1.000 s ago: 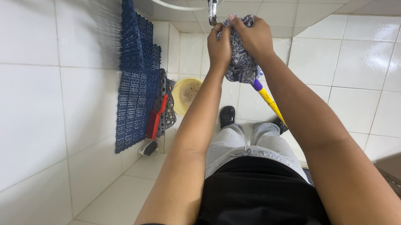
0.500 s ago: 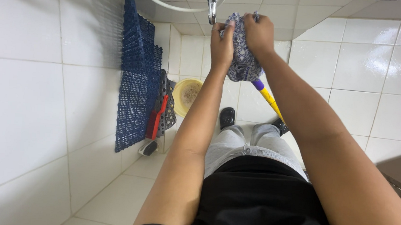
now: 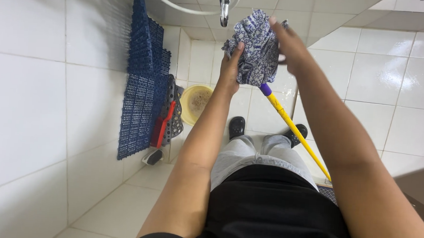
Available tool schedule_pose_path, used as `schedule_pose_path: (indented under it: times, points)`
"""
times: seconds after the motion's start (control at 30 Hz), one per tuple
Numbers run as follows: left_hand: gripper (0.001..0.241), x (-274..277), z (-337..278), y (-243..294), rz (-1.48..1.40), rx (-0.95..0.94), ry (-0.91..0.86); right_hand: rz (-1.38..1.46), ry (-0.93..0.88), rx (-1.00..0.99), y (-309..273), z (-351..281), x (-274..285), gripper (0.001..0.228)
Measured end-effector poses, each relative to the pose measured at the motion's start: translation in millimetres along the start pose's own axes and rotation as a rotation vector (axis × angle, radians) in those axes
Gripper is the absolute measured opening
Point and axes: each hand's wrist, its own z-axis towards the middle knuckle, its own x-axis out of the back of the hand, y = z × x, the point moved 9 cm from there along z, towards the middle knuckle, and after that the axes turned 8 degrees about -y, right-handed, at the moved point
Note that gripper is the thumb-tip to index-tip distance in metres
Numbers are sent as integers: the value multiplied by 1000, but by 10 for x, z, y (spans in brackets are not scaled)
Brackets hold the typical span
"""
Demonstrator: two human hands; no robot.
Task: The person rinses a patterned cloth under a tap, then uses a yellow mop to clean the tiled bathroom floor. They wipe a brown door with a peach-colored cloth, rinse the cloth in a pink cup at the sink, and continue mopping the floor before rinsing the mop head under the tap.
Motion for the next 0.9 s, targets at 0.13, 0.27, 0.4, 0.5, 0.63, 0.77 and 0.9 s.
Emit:
schedule_pose_path:
  times: [0.13,0.27,0.4,0.5,0.63,0.77,0.9]
  points:
    - [91,-31,-8,-104,-46,-43,39,-97,80,37,208,-253,-347,109]
    - [71,-93,-98,-18,168,-144,215,-212,368,345,-259,-586,-492,96]
    - [52,-349,-328,287,241,-259,378,-390,508,233,-283,-596,-470,73]
    - [45,-311,-338,309,185,-276,402,-393,450,187,-300,-586,-546,68]
    - [44,-218,-288,244,152,-282,432,-460,464,140,-309,-553,-549,66]
    - [41,-232,-306,247,136,-236,473,-484,456,124,-327,-544,-551,60]
    - [39,-257,-320,274,181,-211,500,-490,470,146,-316,-509,-510,57]
